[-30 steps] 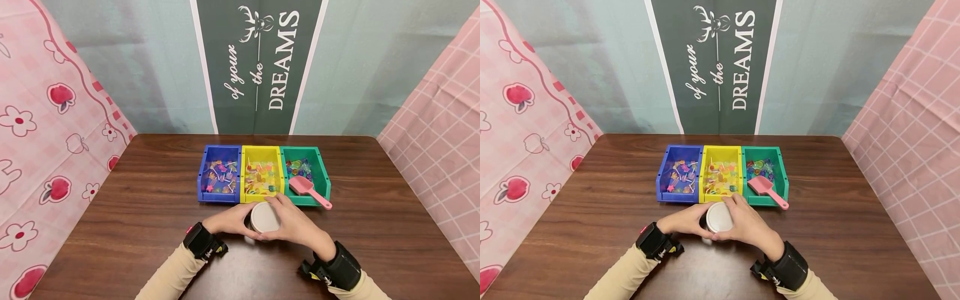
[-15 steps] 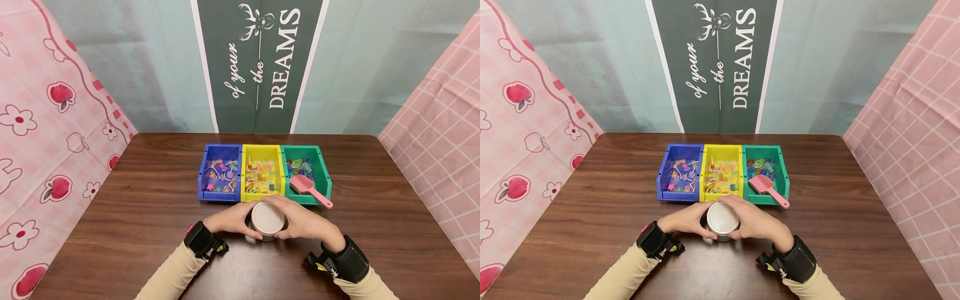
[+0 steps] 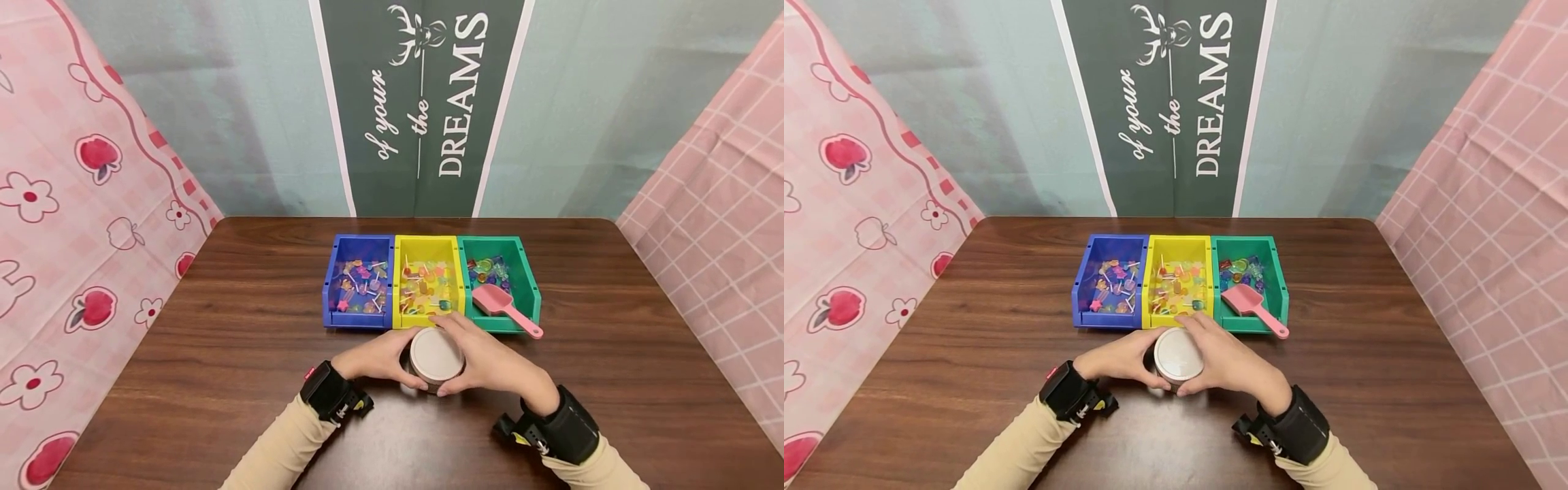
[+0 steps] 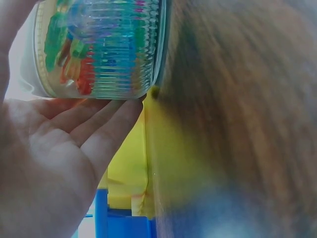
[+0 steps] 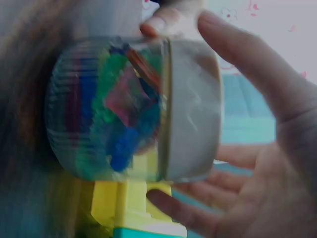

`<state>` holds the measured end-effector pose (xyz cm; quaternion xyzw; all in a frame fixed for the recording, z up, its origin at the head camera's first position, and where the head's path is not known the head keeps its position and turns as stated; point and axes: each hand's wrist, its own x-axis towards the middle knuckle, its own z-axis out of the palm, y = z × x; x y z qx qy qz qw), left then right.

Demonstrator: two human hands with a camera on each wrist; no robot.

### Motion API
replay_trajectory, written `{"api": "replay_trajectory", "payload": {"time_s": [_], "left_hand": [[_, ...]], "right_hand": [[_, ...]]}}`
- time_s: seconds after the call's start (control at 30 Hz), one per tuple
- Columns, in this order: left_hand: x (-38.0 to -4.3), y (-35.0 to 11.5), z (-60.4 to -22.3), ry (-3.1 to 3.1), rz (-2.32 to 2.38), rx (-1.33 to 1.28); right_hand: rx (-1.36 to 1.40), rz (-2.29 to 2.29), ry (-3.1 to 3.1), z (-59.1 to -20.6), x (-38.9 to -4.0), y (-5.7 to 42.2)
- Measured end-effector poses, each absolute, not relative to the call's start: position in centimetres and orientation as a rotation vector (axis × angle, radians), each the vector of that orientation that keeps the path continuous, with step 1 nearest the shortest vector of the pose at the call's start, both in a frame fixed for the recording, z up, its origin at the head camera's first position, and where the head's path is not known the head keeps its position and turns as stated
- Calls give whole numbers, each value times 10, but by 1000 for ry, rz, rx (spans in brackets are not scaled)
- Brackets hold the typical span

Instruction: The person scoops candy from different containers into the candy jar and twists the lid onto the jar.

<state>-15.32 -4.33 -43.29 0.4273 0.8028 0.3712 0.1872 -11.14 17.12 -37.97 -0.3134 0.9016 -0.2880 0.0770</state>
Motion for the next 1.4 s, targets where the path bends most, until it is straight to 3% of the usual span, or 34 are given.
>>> {"api": "replay_trajectory", "payload": {"time_s": [0.2,0.57,1.03,1.4], "left_hand": [[-153,-43,-432,2248,1065,1202],[-154,-44,-432,2266,1041,1203],[-154,-44,-432,2256,1055,1193],[-153,-43,-434,2243,1077,1175]], "right_hand": [[-1077,-962,2552,-379,-117,180],[-1061,-982,2656,-380,-118,178],[-745,-798,2927,-380,-108,161],[-1049,-909,2591,-384,-115,174]]}}
